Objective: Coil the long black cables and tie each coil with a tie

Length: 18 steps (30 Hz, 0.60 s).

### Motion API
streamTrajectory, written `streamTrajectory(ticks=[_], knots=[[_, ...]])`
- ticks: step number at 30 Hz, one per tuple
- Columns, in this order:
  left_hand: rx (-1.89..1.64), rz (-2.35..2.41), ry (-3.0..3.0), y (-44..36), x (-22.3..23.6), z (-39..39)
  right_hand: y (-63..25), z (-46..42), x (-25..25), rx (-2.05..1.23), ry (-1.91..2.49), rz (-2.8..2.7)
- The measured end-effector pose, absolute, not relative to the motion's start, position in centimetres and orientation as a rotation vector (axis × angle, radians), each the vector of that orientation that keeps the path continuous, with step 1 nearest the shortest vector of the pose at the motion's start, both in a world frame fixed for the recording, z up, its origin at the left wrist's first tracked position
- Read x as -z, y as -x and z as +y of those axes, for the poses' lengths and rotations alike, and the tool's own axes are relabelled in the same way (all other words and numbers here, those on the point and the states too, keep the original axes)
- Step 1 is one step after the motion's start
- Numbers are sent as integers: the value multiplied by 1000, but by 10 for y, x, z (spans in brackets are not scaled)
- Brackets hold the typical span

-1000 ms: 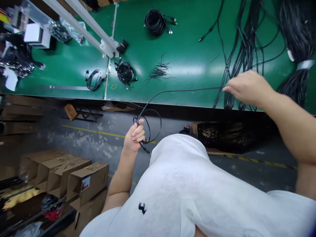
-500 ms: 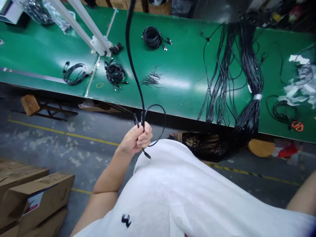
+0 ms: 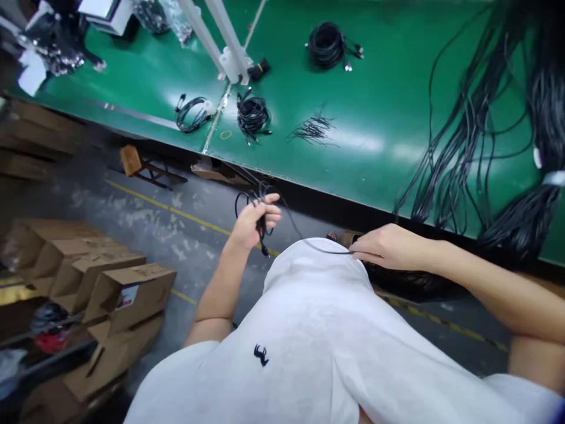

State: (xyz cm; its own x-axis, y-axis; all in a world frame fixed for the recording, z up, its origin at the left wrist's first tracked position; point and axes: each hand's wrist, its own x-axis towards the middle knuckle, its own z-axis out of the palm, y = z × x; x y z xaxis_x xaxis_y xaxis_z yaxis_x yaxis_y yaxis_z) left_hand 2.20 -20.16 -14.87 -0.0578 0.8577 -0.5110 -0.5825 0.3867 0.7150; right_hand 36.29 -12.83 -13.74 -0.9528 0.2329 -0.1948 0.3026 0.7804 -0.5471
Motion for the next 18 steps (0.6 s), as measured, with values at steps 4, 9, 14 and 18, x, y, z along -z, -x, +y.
streamTrajectory(ticks=[4,9,14,18], knots=[[-865,1089,-538,-61,169,-217,-313,-117,105,1112,-470,2955],[-546,834,-653,-79,167,-233,-305,-95,126,1265,-705,2979],[-540,652,-399,-82,154,-237,-335,-77,173,1612,-774,2798],[-864,729,-306,-57,146,-231,-402,-75,243,1287,-1380,2742]])
